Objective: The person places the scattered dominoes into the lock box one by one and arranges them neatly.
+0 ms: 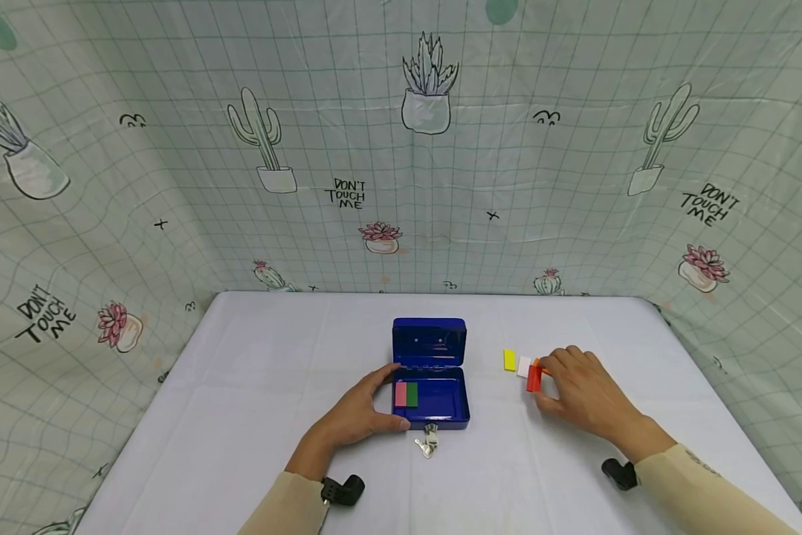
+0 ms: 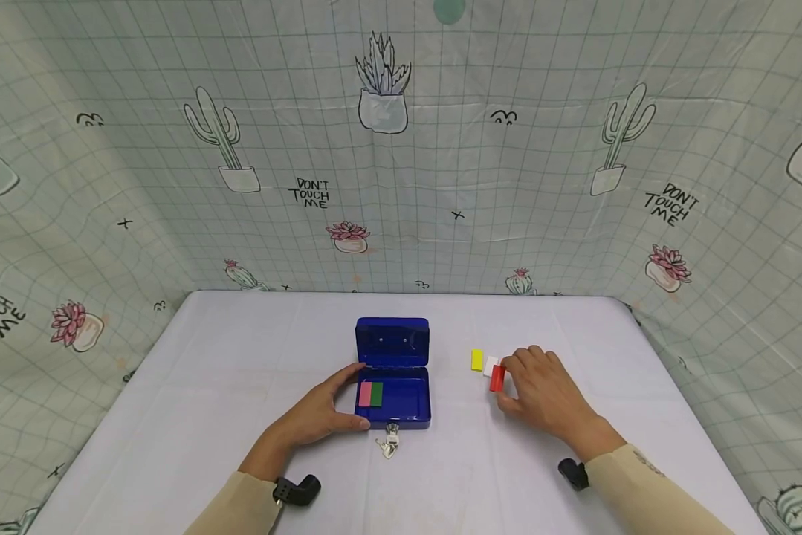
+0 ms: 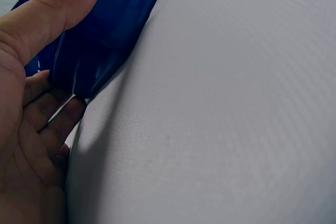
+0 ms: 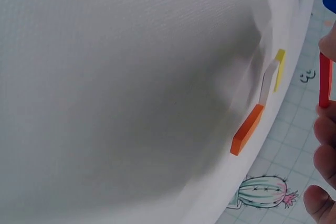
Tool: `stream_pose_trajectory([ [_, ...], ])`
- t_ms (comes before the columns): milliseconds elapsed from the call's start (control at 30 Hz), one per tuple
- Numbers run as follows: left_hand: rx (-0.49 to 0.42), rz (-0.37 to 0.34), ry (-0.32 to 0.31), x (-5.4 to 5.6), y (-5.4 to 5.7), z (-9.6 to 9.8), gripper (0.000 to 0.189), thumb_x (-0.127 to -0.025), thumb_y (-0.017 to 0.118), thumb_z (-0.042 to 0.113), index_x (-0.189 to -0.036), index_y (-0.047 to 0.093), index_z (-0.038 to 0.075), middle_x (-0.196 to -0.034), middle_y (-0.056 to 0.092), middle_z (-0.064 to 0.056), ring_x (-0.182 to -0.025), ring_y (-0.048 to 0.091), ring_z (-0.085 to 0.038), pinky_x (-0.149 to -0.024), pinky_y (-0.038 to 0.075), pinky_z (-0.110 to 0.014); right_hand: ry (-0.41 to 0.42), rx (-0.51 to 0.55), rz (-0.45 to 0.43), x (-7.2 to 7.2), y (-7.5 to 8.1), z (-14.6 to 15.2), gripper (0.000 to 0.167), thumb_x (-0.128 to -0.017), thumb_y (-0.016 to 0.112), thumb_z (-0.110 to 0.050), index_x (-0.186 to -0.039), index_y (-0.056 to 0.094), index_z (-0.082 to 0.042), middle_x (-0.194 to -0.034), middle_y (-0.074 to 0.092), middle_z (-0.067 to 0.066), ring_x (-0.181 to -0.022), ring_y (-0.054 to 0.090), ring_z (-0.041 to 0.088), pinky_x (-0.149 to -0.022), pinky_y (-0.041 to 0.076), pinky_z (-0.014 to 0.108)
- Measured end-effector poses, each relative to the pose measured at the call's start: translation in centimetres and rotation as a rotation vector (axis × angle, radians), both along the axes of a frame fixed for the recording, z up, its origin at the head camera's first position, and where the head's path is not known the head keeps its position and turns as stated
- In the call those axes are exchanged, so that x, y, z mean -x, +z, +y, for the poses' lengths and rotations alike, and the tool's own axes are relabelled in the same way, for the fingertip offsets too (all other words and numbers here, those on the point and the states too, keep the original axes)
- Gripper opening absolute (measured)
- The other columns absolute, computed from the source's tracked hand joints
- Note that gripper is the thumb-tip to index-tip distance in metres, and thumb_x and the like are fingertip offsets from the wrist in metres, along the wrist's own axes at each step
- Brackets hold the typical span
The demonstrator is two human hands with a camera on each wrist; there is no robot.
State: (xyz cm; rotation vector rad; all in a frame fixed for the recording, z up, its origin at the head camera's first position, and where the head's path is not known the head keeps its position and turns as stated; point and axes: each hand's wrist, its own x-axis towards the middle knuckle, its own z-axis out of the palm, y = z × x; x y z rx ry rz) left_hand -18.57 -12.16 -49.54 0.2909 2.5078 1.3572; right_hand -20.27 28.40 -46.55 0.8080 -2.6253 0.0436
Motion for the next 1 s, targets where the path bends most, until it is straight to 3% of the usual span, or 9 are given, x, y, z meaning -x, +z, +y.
stream_pose_trajectory([
  [333, -0.001, -0.001, 0.004, 0.0, 0.0, 0.0, 0.104, -0.078, 0.094, 0.039, -0.164, 0.037, 0.026, -0.17, 0.036, -0.013, -0.158, 0.031, -0.041, -0.124, 0.026, -0.07, 0.032, 0.015, 0.015, 0.4, 0.1, -0.9, 0.033, -0.081, 0.082, -0.03, -0.103, 0.07, -0.008, -0.097, 0.066, 0.006, -0.087, 0.053, 0.023, -0.072, 0.041, 0.036],
  [1000, -0.015, -0.008, -0.002, 0.1, -0.2, -0.1, 0.104, -0.078, 0.094, 0.039, -0.164, 0.037, 0.027, -0.171, 0.035, -0.013, -0.158, 0.029, -0.041, -0.125, 0.024, -0.07, 0.047, -0.001, -0.047, 0.8, 0.1, -4.2, 0.037, -0.085, 0.081, -0.035, -0.108, 0.071, -0.008, -0.1, 0.067, 0.006, -0.091, 0.055, 0.023, -0.076, 0.046, 0.037],
])
